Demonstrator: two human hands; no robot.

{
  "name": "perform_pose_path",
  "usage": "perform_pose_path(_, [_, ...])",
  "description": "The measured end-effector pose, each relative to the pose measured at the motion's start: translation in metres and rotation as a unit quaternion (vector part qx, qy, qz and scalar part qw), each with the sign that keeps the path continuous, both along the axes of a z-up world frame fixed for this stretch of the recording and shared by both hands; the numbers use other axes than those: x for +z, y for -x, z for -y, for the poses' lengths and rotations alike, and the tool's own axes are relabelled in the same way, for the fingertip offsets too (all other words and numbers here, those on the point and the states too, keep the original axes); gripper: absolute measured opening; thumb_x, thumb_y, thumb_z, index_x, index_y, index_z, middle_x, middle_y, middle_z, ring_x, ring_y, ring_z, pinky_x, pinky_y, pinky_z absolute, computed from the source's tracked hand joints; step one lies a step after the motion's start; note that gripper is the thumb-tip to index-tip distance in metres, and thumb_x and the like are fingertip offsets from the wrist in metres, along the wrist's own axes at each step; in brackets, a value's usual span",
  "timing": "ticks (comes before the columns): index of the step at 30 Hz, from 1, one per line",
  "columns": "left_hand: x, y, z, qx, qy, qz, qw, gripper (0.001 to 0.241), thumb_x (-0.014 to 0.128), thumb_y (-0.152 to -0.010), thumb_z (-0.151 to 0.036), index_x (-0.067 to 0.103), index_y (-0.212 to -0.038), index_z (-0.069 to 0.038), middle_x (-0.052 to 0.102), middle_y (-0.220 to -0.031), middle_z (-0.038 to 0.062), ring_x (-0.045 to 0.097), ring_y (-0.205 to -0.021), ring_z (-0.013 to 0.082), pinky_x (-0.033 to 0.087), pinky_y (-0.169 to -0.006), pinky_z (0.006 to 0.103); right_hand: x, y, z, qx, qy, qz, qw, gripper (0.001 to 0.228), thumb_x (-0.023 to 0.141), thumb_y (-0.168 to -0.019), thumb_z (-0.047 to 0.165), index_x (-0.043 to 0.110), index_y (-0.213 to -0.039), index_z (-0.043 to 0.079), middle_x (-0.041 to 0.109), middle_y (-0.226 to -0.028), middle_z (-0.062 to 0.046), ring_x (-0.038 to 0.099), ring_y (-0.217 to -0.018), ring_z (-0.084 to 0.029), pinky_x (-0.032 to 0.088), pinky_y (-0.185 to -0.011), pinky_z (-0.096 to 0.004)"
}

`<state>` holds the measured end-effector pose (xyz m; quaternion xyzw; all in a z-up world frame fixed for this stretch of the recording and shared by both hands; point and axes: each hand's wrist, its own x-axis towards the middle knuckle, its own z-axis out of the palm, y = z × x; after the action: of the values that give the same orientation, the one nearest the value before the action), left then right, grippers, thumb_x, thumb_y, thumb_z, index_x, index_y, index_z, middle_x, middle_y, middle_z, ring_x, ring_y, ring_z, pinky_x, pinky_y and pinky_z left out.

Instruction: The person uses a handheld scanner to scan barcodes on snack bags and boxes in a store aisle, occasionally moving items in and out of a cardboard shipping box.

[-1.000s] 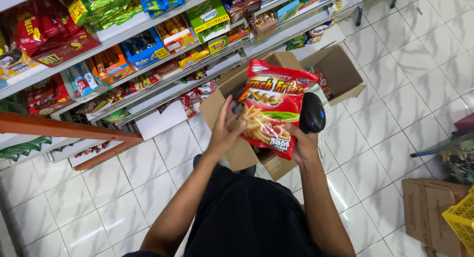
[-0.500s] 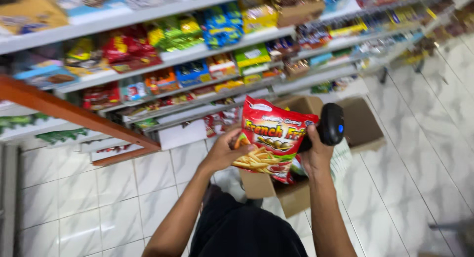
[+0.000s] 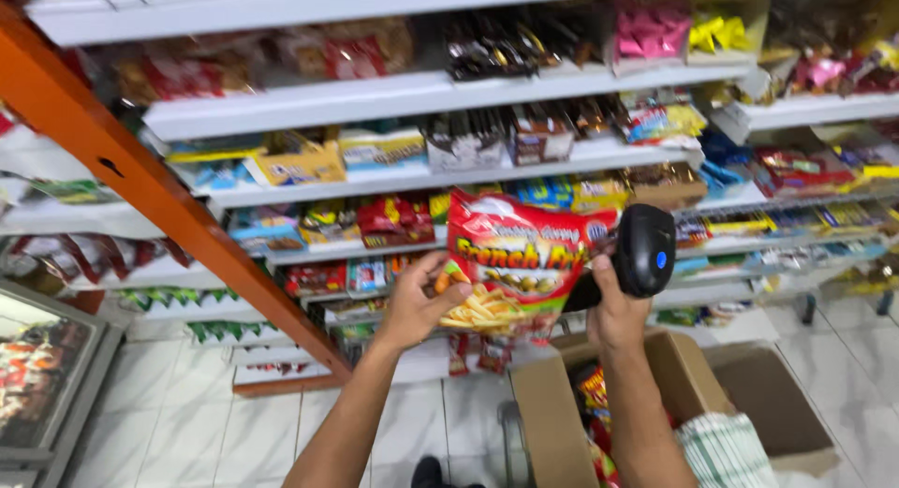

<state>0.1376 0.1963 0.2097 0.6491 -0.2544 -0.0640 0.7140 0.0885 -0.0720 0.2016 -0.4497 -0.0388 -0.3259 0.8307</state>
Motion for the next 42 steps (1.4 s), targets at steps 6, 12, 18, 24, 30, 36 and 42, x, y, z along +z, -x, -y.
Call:
perform_pose_path(6, [0.078,-0.060,-0.034,0.114,0.064,0.073,0.989,0.039,0.076,-0.096,-0.019,0.066,-0.126,0.004,0.072,-0.108,0.008,0.066,-0.092,0.0100,0.056,-0.079,0.0270,0.065,-0.036,-0.045,-0.029,0.300,-0.094,0.949,0.040,0.086,-0.079,0.008,0.062,-0.111,0.006,0.065,-0.100,0.000,0.062,-0.089,-0.010,0.054,-0.079,-0.028])
perform_pose_path(12, [0.166,-0.091,-0.030,0.164,0.133,0.182,0.960,0.059,0.080,-0.092,-0.019,0.046,-0.137,-0.002,0.073,-0.117,0.011,0.072,-0.105,0.0130,0.061,-0.085,0.0260,0.133,-0.084,-0.068,-0.103,0.325,0.019,0.940,0.027,0.085,-0.087,0.008,0.064,-0.102,0.003,0.065,-0.093,0.002,0.061,-0.082,-0.008,0.053,-0.076,-0.025])
perform_pose_path(18, [0.242,-0.106,-0.052,0.122,-0.150,0.342,0.919,0.087,0.084,-0.084,-0.021,0.035,-0.155,-0.011,0.077,-0.114,0.012,0.075,-0.092,0.0181,0.058,-0.072,0.0286,0.189,-0.122,-0.066,-0.149,0.246,0.111,0.951,0.038,0.081,-0.091,0.008,0.062,-0.123,0.004,0.068,-0.114,0.000,0.066,-0.102,-0.010,0.055,-0.092,-0.026])
perform_pose_path(24, [0.301,-0.156,-0.032,0.154,-0.152,0.386,0.897,0.078,0.083,-0.085,-0.019,0.042,-0.150,-0.005,0.078,-0.111,0.014,0.078,-0.080,0.0173,0.060,-0.070,0.0279,0.237,-0.160,-0.049,-0.105,0.211,0.122,0.964,0.039,0.081,-0.089,0.010,0.063,-0.123,0.005,0.067,-0.109,0.000,0.066,-0.097,-0.012,0.057,-0.086,-0.029])
perform_pose_path(30, [0.350,-0.223,-0.013,0.156,-0.102,0.324,0.927,0.057,0.079,-0.085,-0.018,0.053,-0.133,-0.001,0.076,-0.108,0.012,0.077,-0.077,0.0160,0.062,-0.055,0.0283,0.264,-0.185,-0.024,-0.187,0.299,0.065,0.934,0.031,0.085,-0.091,0.015,0.067,-0.113,0.003,0.069,-0.103,-0.003,0.063,-0.091,-0.012,0.053,-0.084,-0.029])
perform_pose_path(36, [0.362,-0.274,0.014,0.216,-0.195,0.324,0.900,0.049,0.083,-0.080,-0.020,0.060,-0.122,-0.004,0.076,-0.100,0.014,0.078,-0.083,0.0239,0.060,-0.071,0.0360,0.271,-0.189,-0.025,-0.342,0.469,0.049,0.813,0.039,0.085,-0.085,0.024,0.065,-0.113,0.005,0.074,-0.097,-0.012,0.072,-0.089,-0.029,0.055,-0.080,-0.038])
perform_pose_path(42, [0.359,-0.330,0.048,0.269,-0.299,0.352,0.845,0.055,0.087,-0.079,-0.026,0.059,-0.119,-0.001,0.073,-0.106,0.021,0.070,-0.104,0.0378,0.054,-0.092,0.0451,0.271,-0.202,-0.025,-0.379,0.602,0.073,0.699,0.057,0.079,-0.077,0.016,0.060,-0.129,0.006,0.065,-0.126,-0.018,0.060,-0.120,-0.041,0.046,-0.093,-0.051])
